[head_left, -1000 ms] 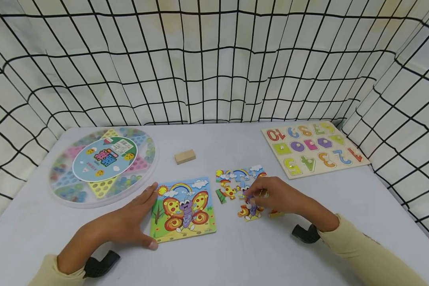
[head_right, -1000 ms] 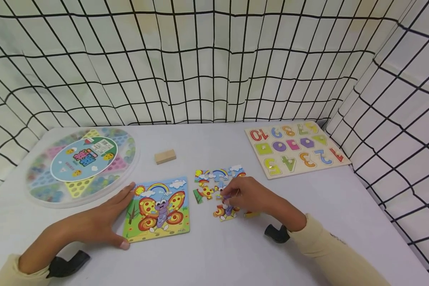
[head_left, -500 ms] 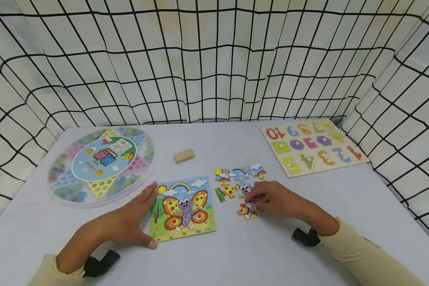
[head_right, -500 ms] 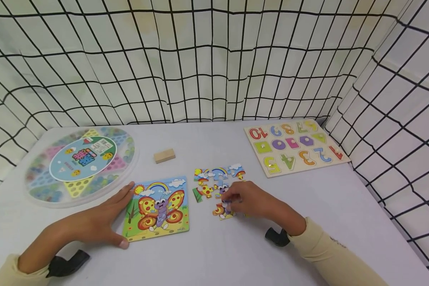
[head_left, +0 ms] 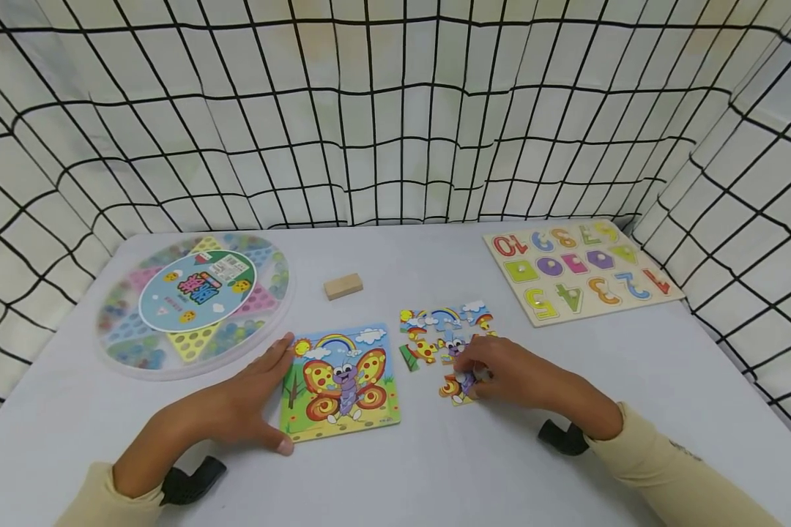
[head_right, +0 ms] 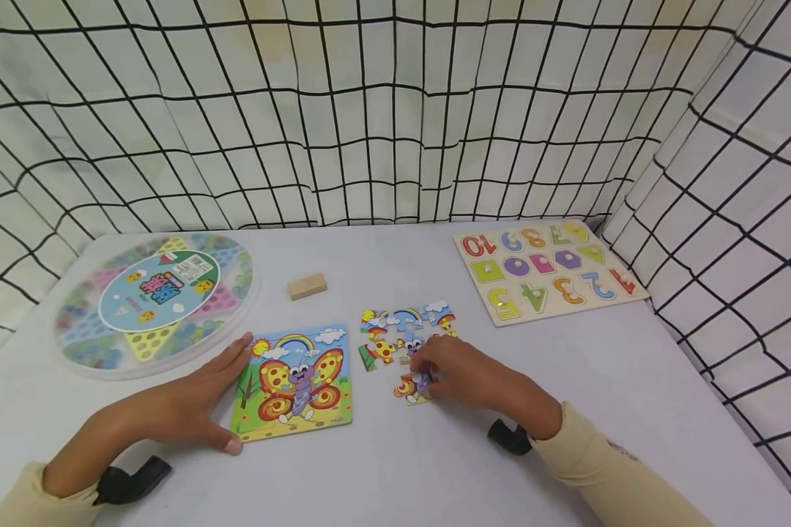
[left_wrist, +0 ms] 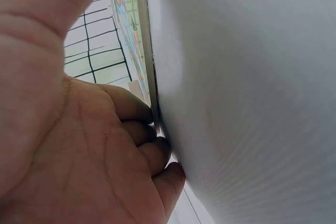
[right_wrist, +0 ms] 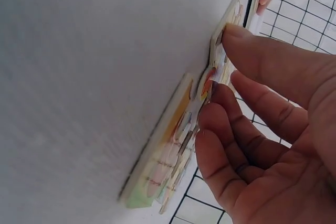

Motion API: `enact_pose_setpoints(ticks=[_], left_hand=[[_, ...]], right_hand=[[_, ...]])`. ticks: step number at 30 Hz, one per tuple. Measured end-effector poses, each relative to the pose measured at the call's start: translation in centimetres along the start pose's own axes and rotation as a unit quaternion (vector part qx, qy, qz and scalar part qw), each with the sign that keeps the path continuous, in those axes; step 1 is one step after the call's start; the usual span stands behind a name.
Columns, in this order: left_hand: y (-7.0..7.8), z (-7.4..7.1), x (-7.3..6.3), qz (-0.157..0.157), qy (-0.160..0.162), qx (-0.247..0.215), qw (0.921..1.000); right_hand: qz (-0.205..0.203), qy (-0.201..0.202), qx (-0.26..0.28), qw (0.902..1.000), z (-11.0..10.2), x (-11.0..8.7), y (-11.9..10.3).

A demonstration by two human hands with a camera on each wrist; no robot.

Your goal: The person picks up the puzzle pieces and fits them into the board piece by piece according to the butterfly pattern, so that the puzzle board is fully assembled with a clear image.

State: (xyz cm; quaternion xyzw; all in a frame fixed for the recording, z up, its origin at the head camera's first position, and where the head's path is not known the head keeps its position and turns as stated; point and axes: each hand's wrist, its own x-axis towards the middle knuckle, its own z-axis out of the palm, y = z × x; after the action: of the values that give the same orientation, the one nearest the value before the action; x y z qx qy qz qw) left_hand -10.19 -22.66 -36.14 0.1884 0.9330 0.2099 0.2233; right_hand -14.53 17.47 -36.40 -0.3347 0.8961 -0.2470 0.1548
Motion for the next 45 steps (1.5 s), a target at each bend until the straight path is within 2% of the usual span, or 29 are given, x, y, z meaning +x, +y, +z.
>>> enact_pose_setpoints(ticks=[5,11,17,24,36,45], left_hand=[[-0.1,0.1,0.0,0.000,-0.002,-0.001,1.0000],[0.1,-0.2,0.0,0.001,-0.001,0.002,1.0000],[0.2,0.0,0.0,0.007,-0.002,-0.006,1.0000],[0.1,-0.1,0.1,0.005,-0.001,-0.005,1.0000],[0.0,0.1,0.4,0.005,0.000,-0.004,1.0000],[0.0,0.1,0.4,0.004,-0.004,0.003,1.0000]], right_hand=[[-0.011,0.007,0.001,0.9999,0.0,0.2,0.0],[-0.023,0.011,0.033,0.9991,0.0,0.3,0.3],[-0.037,-0.002,0.069,0.9970,0.1,0.3,0.5],[-0.056,-0.020,0.086,0.9945,0.0,0.6,0.4],[-0.065,-0.034,0.085,0.9937,-0.2,1.7,-1.0],[-0.088,-0.031,0.119,0.9885,0.8,3.4,-2.2]])
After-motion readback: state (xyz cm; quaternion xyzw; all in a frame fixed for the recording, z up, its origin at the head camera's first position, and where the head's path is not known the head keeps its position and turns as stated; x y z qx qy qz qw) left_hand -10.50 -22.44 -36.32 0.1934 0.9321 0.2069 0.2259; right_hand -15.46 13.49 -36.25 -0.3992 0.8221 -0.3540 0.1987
